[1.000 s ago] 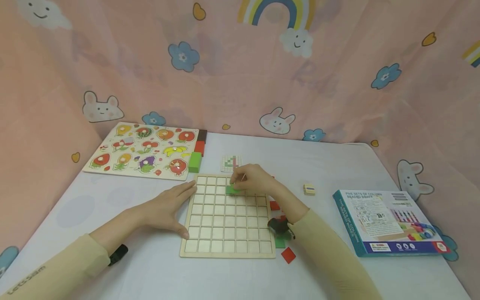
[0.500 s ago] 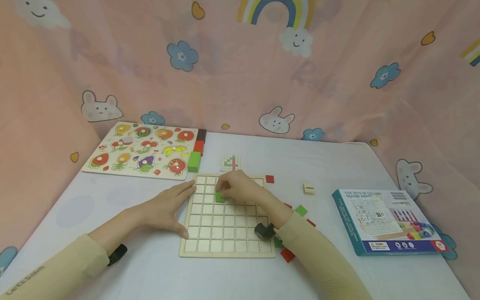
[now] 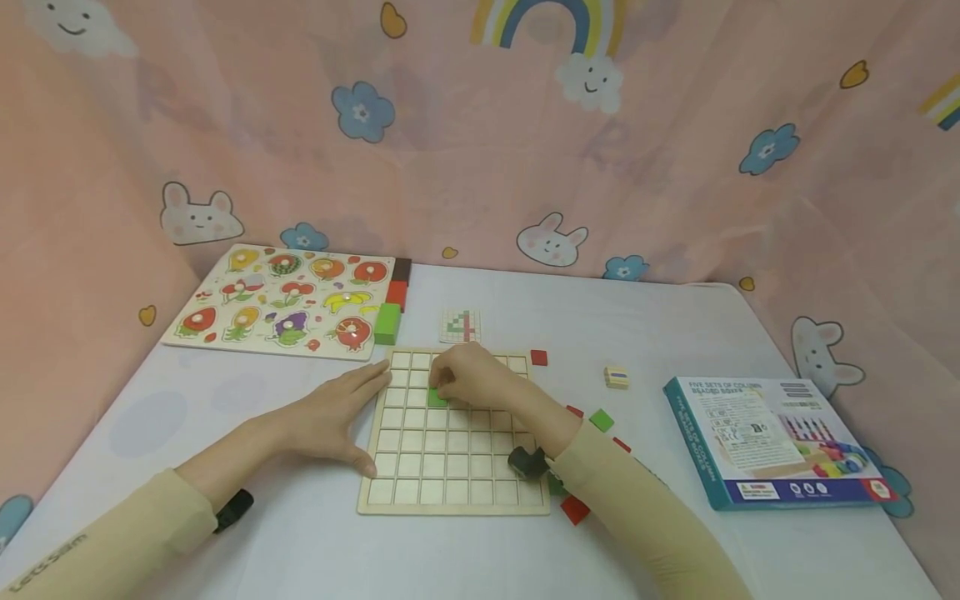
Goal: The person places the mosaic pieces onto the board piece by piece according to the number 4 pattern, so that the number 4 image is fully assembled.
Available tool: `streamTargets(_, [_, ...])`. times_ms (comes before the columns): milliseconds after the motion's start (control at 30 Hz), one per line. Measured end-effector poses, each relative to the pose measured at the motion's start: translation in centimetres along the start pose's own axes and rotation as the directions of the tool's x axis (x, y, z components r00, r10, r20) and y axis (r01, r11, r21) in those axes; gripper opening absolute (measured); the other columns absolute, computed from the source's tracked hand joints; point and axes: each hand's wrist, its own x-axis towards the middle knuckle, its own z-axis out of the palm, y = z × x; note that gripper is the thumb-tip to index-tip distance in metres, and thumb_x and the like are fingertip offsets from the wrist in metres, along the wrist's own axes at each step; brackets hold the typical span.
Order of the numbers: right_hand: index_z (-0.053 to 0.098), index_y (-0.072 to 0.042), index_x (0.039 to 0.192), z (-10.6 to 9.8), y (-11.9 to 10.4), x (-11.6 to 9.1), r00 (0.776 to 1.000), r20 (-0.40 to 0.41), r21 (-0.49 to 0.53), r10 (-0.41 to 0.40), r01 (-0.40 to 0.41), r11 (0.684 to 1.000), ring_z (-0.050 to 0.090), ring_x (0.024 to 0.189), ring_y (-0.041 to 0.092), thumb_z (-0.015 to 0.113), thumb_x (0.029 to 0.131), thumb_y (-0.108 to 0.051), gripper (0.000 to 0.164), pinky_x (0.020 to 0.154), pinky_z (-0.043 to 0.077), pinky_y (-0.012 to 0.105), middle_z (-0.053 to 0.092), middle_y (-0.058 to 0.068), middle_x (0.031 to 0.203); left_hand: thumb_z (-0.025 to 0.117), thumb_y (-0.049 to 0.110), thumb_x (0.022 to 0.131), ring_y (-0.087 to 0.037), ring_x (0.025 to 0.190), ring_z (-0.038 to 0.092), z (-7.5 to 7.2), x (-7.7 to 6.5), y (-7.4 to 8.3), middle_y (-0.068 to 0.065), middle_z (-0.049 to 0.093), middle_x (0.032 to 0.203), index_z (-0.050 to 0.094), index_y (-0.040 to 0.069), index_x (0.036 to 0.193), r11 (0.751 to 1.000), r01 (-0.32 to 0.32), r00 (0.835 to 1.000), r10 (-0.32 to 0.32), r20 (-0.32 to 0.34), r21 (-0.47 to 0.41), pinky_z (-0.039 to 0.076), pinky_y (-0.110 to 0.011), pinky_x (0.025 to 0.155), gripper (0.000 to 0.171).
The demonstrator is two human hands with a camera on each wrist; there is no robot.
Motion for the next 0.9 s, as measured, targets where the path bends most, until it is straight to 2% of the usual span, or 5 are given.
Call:
streamTargets(200, [0.075, -0.015, 0.096, -0.2, 0.1, -0.1, 1.000, 0.001, -0.026, -0.007, 0.007, 1.000, 0.059, 0.078, 0.009, 0.072, 0.089, -0.013, 0.008, 0.073, 0.051, 0.022, 0.070, -0.004, 0.082, 0.076, 0.077, 0.058, -0.042, 0.152, 0.022, 0.0, 0.0, 0.0, -0.014, 0.016, 0.167, 0.026, 0.005, 0.156, 1.000, 0.004, 1.000, -0.004, 0.000, -0.003, 0.030, -0.064, 0.117, 0.131])
streamTargets(367, [0.074, -0.017, 0.101, -1.4, 1.3, -1.5, 1.000, -0.015, -0.011, 0.022, -0.022, 1.000, 0.059, 0.083, 0.011, 0.071, 0.090, -0.014, 0.011, 0.078, 0.052, 0.027, 0.069, -0.005, 0.087, 0.077, 0.077, 0.058, -0.042, 0.152, 0.022, 0.0, 0.0, 0.0, -0.015, 0.016, 0.167, 0.026, 0.004, 0.156, 1.000, 0.000, 1.000, 0.000, -0.001, 0.001, 0.029, -0.064, 0.117, 0.132])
streamTargets(600, [0.073, -0.015, 0.106, -4.5, 4.5, -4.9, 0.990, -0.024, 0.069, 0.139, -0.137, 0.988, 0.059, 0.084, 0.015, 0.070, 0.090, -0.015, 0.015, 0.076, 0.052, 0.028, 0.068, -0.002, 0.090, 0.076, 0.077, 0.057, -0.042, 0.152, 0.022, 0.0, 0.0, 0.0, -0.015, 0.015, 0.167, 0.026, 0.004, 0.155, 1.000, 0.000, 1.000, 0.000, -0.003, 0.004, 0.030, -0.065, 0.117, 0.132])
streamTargets(700, [0.072, -0.013, 0.108, -5.9, 5.7, -6.7, 0.983, -0.011, 0.061, 0.184, -0.183, 0.981, 0.060, 0.085, 0.016, 0.070, 0.090, -0.015, 0.019, 0.078, 0.053, 0.029, 0.069, 0.000, 0.092, 0.077, 0.077, 0.057, -0.042, 0.152, 0.021, 0.0, 0.0, 0.0, -0.015, 0.015, 0.167, 0.025, 0.004, 0.156, 1.000, 0.000, 1.000, 0.000, -0.001, -0.002, 0.029, -0.065, 0.117, 0.133])
streamTargets(900, [0.072, -0.012, 0.109, -8.3, 8.1, -10.4, 0.976, 0.010, 0.035, 0.215, -0.216, 0.976, 0.063, 0.087, 0.017, 0.071, 0.089, -0.013, 0.020, 0.078, 0.055, 0.030, 0.069, 0.001, 0.093, 0.077, 0.076, 0.058, -0.043, 0.152, 0.021, 0.0, 0.1, 0.0, -0.015, 0.014, 0.167, 0.025, 0.003, 0.156, 1.000, -0.004, 1.000, 0.004, -0.001, -0.006, 0.029, -0.064, 0.118, 0.133])
